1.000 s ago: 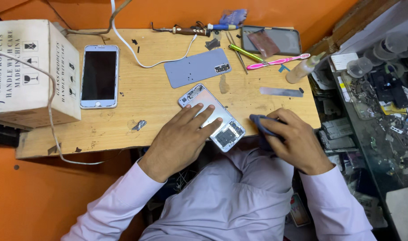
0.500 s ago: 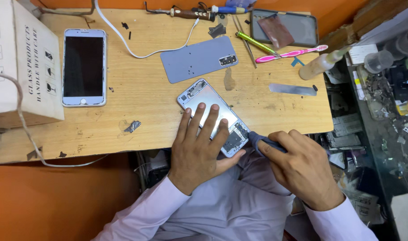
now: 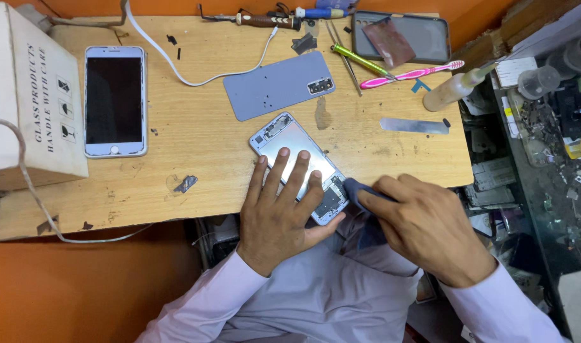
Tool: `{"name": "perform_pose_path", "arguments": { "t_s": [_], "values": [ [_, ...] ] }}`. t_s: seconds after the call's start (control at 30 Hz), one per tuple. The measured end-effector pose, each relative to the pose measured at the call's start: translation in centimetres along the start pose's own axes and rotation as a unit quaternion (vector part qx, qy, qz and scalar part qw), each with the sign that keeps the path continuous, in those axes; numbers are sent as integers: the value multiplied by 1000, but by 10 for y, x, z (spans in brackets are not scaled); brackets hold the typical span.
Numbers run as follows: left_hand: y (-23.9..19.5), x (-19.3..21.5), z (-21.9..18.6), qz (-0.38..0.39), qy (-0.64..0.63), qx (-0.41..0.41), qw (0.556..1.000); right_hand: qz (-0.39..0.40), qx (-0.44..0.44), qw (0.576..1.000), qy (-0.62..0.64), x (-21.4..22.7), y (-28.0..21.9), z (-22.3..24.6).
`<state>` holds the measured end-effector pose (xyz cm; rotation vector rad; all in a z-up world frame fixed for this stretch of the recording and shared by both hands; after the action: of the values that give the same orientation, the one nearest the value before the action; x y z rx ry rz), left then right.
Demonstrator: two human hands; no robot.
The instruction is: The person wipes the back of a disassembled smartphone with a cloth, then uses a screwdriver to remove screws and separate the back cover. The person detaches internal components including the battery and circuit boards, placing them on the workbench.
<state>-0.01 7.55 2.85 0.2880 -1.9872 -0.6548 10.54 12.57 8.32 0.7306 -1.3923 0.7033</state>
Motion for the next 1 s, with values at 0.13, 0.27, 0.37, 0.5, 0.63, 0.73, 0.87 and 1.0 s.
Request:
{"name": "perform_pose_path", "arguments": {
  "t_s": [0.13, 0.27, 0.37, 0.5, 0.63, 0.73, 0.87, 1.0],
  "values": [
    [-6, -6, 1, 1, -6, -6, 1000, 14, -17, 1000, -19, -11, -17, -6],
    [-8, -7, 1, 10, -8, -7, 1000, -12, 5, 999, -38, -22, 6, -7],
    [-4, -2, -1, 5, -8, -1, 1000, -16, 16, 999, -45, -13, 19, -2],
    [-1, -2, -1, -3, -5, 11, 1000, 21, 9, 998, -61, -4, 0, 1],
    [-7, -9, 1, -1, -7, -6, 1000, 5, 1, 999, -39, -10, -3, -3],
    [-8, -9, 2, 11, -14, 0, 1000, -16, 10, 999, -44, -19, 23, -1],
    [-1, 0, -2, 1, -11, 6, 1000, -16, 17, 998, -64, -13, 46, 2],
    [0, 0, -2, 1, -15, 13, 1000, -28, 21, 999, -34, 1, 21, 7]
  ]
}}
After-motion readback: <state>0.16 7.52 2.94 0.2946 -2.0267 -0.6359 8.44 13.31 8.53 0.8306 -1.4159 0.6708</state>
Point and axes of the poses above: each hand's wrist, its own y-axis towards the middle knuckle, its own x-axis out of the back of the hand, z = x × y, the point moved 10 cm from there along y, towards the middle knuckle, and after that the axes turned 5 degrees about -y, right-handed, at the moved point
